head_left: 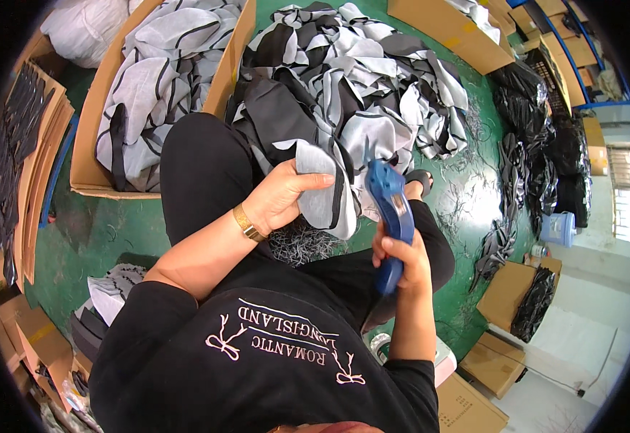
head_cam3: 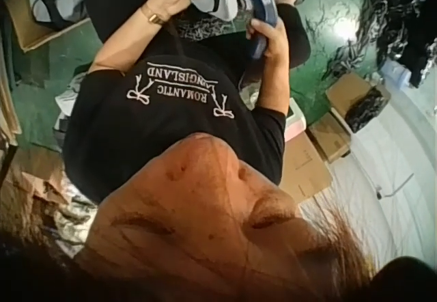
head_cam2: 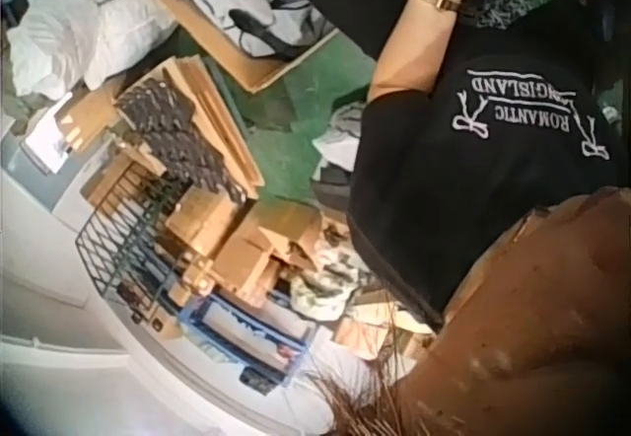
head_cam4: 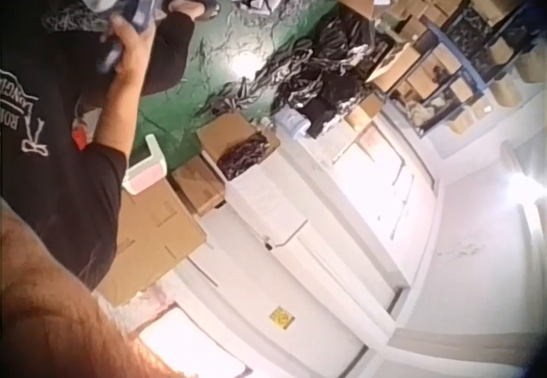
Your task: Trimming excess material from fabric pieces with an electric cutter and sorting them into boxes.
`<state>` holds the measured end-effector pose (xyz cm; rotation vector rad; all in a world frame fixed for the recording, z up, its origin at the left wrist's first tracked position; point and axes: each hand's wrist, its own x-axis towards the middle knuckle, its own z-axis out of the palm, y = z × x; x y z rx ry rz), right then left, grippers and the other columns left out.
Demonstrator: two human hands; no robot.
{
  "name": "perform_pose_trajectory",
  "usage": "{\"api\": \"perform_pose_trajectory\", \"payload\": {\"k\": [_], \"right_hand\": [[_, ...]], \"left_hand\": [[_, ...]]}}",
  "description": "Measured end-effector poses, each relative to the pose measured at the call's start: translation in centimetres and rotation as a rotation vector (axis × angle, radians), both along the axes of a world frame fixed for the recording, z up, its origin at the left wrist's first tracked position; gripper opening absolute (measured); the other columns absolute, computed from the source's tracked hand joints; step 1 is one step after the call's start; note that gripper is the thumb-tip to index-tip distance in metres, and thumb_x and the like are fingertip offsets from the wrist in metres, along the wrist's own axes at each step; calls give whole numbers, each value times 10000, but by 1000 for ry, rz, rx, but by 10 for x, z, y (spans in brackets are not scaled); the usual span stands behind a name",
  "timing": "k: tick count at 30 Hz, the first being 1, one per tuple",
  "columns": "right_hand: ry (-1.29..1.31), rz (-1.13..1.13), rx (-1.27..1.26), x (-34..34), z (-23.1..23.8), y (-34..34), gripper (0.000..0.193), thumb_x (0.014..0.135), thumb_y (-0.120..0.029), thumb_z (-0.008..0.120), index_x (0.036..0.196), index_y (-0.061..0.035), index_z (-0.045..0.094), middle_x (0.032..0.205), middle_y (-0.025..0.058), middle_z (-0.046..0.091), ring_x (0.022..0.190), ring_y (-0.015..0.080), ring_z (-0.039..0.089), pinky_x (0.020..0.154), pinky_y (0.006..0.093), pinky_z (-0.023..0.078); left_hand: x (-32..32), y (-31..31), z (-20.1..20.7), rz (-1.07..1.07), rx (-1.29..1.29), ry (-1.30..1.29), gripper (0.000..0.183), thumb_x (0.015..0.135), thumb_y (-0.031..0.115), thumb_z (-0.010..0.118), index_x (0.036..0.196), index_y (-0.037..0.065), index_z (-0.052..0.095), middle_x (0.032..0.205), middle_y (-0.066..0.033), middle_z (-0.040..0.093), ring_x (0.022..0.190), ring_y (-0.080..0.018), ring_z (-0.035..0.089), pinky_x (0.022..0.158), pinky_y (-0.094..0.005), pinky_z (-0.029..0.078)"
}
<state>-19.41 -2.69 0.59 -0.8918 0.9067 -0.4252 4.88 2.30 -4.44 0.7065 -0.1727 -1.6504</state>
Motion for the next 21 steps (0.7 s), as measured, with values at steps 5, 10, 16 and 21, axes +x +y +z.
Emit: {"api": "perform_pose_trajectory", "payload": {"k": [5,10,16,21], "right_hand": [[-121,60,245,-28,-9,21,367,641,-81,712,944,50,553,674,78,535,543,175,518,476,292,460],[-50,96,265,-25,-3,33,375,614,-59,699,926,44,518,612,66,484,499,169,444,430,287,419],[-35,121,288,-27,-8,35,362,616,-49,725,926,63,576,676,91,570,516,185,545,485,283,464],[-58,118,279,-25,-11,35,360,624,-47,723,935,57,576,678,90,572,515,186,546,490,284,465]], "left_hand": [[5,-2,9,-75,-70,35,280,829,25,651,1104,8,598,1050,-87,656,950,-188,640,872,-349,503],[7,-2,5,-112,-120,47,333,841,25,636,1166,7,563,1099,-93,641,998,-202,628,893,-358,499],[7,-1,9,-114,-144,18,365,833,26,645,1184,12,546,1114,-84,634,1012,-197,622,904,-355,491],[5,0,10,-128,-162,29,373,829,29,654,1185,18,543,1112,-81,635,1007,-193,623,907,-353,488]]}}
